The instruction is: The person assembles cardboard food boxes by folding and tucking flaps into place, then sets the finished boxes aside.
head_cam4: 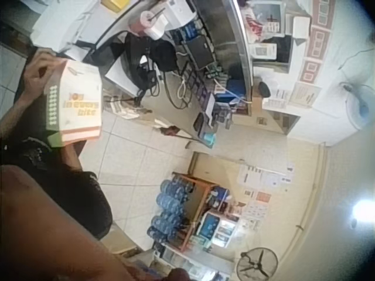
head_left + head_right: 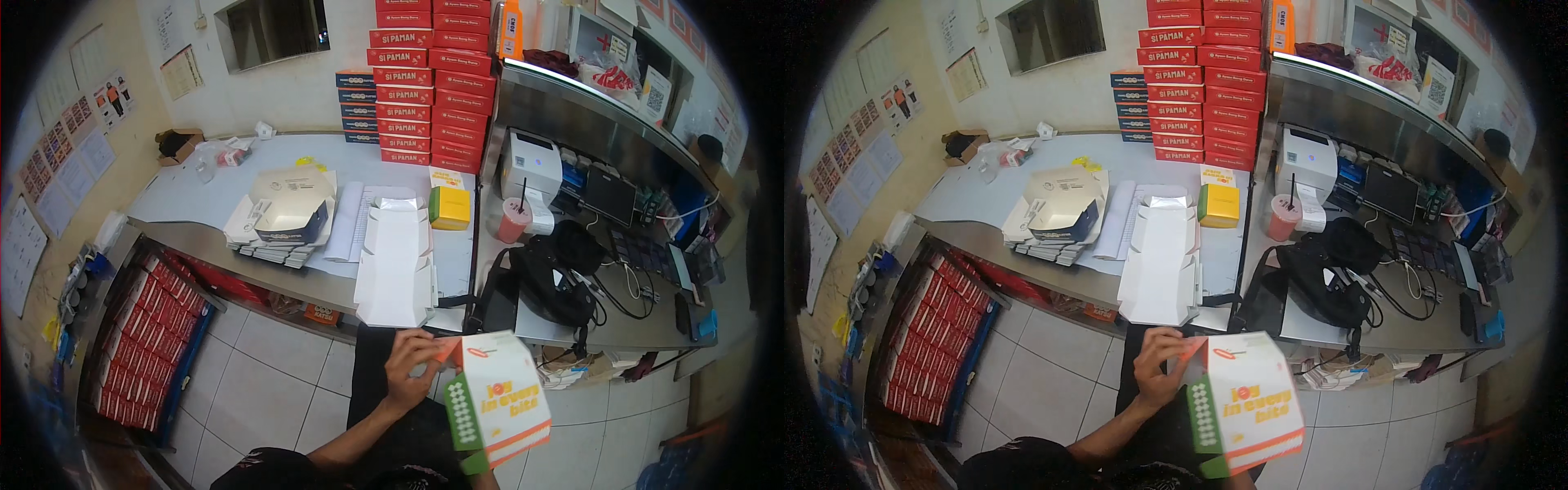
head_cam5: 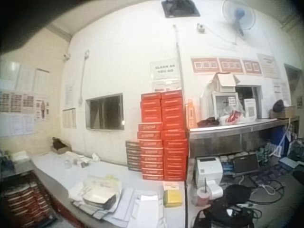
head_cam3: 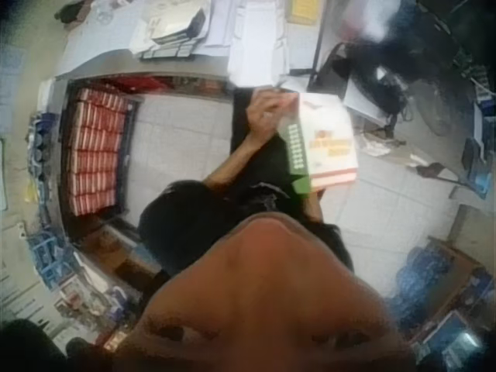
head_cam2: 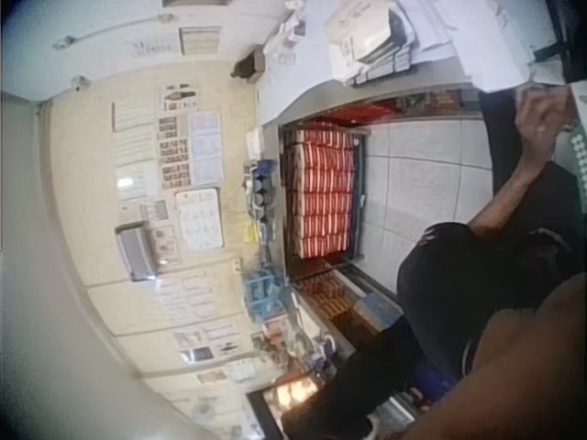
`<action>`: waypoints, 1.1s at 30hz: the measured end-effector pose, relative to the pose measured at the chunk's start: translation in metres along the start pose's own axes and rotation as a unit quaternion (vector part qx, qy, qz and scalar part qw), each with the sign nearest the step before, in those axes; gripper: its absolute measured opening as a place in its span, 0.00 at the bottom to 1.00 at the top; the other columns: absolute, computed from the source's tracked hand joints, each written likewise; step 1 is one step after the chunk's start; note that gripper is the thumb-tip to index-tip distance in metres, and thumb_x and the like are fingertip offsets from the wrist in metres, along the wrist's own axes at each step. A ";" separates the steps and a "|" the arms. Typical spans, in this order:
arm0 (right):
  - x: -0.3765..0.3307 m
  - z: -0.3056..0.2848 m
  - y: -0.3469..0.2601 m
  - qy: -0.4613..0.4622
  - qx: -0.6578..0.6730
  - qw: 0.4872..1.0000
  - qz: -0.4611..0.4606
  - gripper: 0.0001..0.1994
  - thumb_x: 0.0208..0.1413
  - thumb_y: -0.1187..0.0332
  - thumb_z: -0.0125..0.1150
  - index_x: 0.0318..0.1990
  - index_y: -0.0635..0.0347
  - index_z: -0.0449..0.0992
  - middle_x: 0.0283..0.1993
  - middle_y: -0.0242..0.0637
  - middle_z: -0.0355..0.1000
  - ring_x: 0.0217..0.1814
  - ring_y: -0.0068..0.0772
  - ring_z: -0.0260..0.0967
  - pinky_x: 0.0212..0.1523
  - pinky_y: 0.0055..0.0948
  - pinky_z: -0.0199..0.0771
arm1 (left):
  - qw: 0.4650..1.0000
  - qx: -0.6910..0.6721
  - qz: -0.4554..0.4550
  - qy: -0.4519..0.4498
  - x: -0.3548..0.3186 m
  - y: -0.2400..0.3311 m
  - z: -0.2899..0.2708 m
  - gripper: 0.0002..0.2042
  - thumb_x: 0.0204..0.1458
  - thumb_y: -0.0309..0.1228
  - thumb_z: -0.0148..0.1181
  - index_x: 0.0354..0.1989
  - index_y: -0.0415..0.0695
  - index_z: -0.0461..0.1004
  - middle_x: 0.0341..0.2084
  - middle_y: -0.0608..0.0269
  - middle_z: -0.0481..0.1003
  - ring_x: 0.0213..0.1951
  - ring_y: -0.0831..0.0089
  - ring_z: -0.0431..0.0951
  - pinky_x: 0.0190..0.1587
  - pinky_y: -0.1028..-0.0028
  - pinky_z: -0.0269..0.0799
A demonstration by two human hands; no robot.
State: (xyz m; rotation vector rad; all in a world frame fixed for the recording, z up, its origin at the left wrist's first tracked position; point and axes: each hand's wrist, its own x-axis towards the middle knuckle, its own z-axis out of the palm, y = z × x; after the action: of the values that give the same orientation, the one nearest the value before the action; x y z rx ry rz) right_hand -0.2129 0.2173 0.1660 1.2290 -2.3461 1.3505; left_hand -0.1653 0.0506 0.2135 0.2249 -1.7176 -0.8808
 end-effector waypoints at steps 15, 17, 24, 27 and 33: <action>0.050 -0.021 -0.006 0.070 0.085 0.994 0.029 0.16 0.46 0.70 0.77 0.41 0.64 0.78 0.38 0.33 0.77 0.37 0.27 0.73 0.41 0.30 0.74 | 0.956 -0.205 -0.191 -0.092 -0.015 0.019 0.007 0.05 0.50 0.20 0.68 0.35 0.35 0.82 0.27 0.65 0.76 0.28 0.82 0.71 0.28 0.81 0.64; 0.063 -0.015 -0.015 0.126 0.076 0.989 0.014 0.12 0.43 0.74 0.75 0.36 0.64 0.79 0.33 0.37 0.78 0.32 0.34 0.75 0.37 0.32 0.74 | 0.946 -0.209 -0.228 -0.094 -0.021 0.025 0.005 0.04 0.50 0.18 0.67 0.34 0.33 0.81 0.29 0.62 0.76 0.30 0.81 0.73 0.30 0.80 0.67; 0.078 -0.013 -0.005 0.122 0.057 0.991 0.011 0.11 0.37 0.78 0.71 0.32 0.64 0.79 0.29 0.41 0.78 0.31 0.40 0.78 0.33 0.32 0.74 | 0.948 -0.160 -0.225 -0.155 -0.027 0.019 0.000 0.02 0.53 0.17 0.65 0.33 0.33 0.81 0.30 0.61 0.76 0.31 0.82 0.74 0.30 0.81 0.67; 0.068 -0.015 0.005 0.073 0.147 0.983 0.087 0.14 0.38 0.76 0.73 0.35 0.64 0.79 0.31 0.38 0.77 0.32 0.34 0.77 0.35 0.30 0.74 | 0.937 -0.193 -0.267 -0.118 -0.028 0.020 0.000 0.01 0.53 0.18 0.65 0.33 0.33 0.81 0.30 0.62 0.75 0.30 0.83 0.72 0.29 0.82 0.66; 0.061 -0.030 0.007 -0.062 0.221 0.955 0.188 0.17 0.40 0.73 0.77 0.39 0.65 0.78 0.38 0.32 0.76 0.37 0.24 0.73 0.40 0.28 0.75 | 0.936 -0.183 -0.257 -0.155 -0.031 0.021 0.001 0.01 0.54 0.17 0.64 0.32 0.33 0.80 0.30 0.62 0.74 0.30 0.83 0.71 0.29 0.81 0.65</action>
State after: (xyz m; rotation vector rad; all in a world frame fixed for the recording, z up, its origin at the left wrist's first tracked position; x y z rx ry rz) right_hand -0.2640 0.2075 0.2096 1.0132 -2.5431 2.0673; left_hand -0.1495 0.0831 0.2043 0.3011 -1.7660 -1.6781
